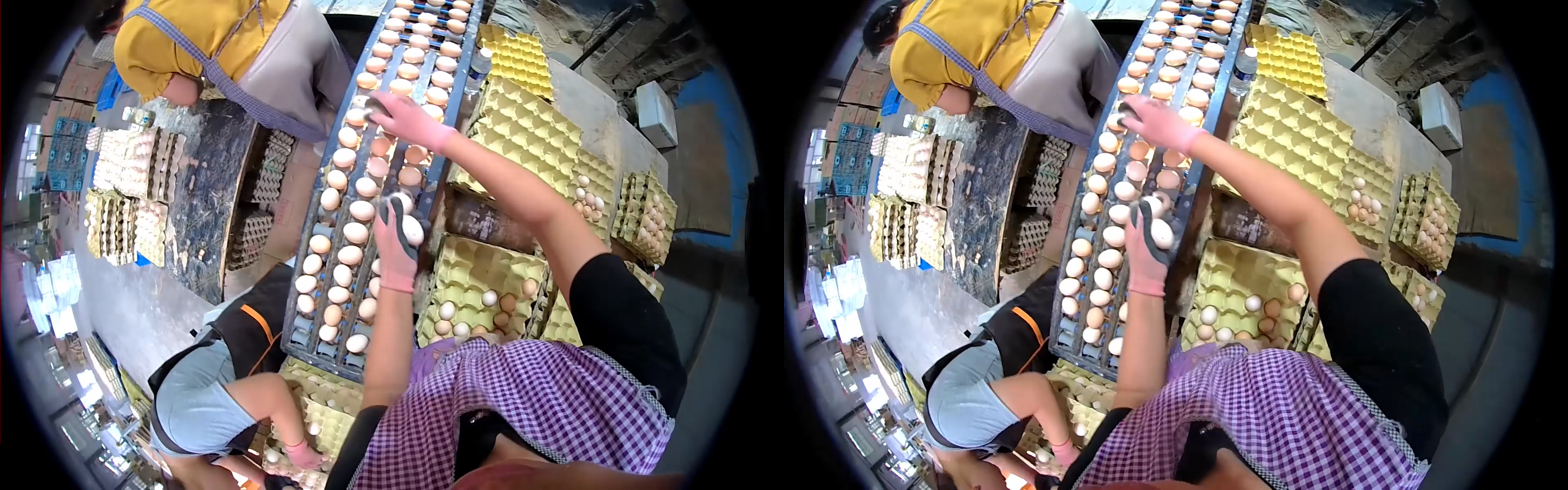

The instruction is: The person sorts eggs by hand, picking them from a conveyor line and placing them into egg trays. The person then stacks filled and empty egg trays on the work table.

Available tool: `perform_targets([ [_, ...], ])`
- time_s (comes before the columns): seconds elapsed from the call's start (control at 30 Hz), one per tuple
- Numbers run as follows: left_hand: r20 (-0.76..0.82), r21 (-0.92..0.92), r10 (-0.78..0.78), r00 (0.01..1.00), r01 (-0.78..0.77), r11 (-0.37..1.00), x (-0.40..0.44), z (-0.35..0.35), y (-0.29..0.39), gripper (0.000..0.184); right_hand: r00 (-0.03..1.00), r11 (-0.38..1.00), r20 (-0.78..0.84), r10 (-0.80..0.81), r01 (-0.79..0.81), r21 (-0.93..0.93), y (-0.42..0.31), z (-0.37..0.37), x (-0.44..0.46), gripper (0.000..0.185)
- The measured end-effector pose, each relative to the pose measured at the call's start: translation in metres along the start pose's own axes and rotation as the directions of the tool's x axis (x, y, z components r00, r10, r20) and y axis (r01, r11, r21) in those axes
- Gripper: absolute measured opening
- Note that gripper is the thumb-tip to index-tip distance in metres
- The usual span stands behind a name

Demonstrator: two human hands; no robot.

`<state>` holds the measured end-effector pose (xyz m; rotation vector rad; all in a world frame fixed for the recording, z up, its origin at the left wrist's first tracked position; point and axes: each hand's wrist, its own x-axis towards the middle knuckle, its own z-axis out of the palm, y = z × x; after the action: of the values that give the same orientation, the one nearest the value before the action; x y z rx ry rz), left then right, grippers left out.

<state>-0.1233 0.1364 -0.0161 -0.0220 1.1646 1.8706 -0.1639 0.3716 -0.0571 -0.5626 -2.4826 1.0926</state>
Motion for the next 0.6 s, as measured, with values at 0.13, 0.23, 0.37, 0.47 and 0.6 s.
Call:
perform_targets([
  [0.13,-0.104,-0.039,-0.089,0.991,0.085,0.996,-0.018,0.002,-0.008,0.045,0.997,0.881,-0.028,-0.075,0.053,-0.471,0.023,0.03,0.071,0.028],
  [0.23,-0.017,0.09,0.005,1.0,-0.003,0.996,-0.017,-0.009,-0.011,0.049,0.982,0.619,0.154,-0.111,0.19,-0.762,0.047,0.042,0.08,0.023],
  [0.37,0.069,0.519,0.315,0.946,-0.304,0.799,0.026,-0.055,-0.051,0.054,0.969,0.899,-0.047,-0.242,0.206,-0.387,0.016,0.007,0.023,0.038],
  [0.47,0.252,0.671,0.405,0.879,-0.46,0.582,0.043,-0.003,-0.014,0.051,0.884,0.947,0.345,-0.315,0.268,0.176,-0.028,-0.05,-0.039,0.045],
  [0.6,0.561,0.636,0.434,0.705,-0.703,0.319,0.08,0.054,0.0,0.05,0.886,0.987,0.442,-0.139,0.086,0.138,-0.02,-0.097,-0.06,0.045],
])
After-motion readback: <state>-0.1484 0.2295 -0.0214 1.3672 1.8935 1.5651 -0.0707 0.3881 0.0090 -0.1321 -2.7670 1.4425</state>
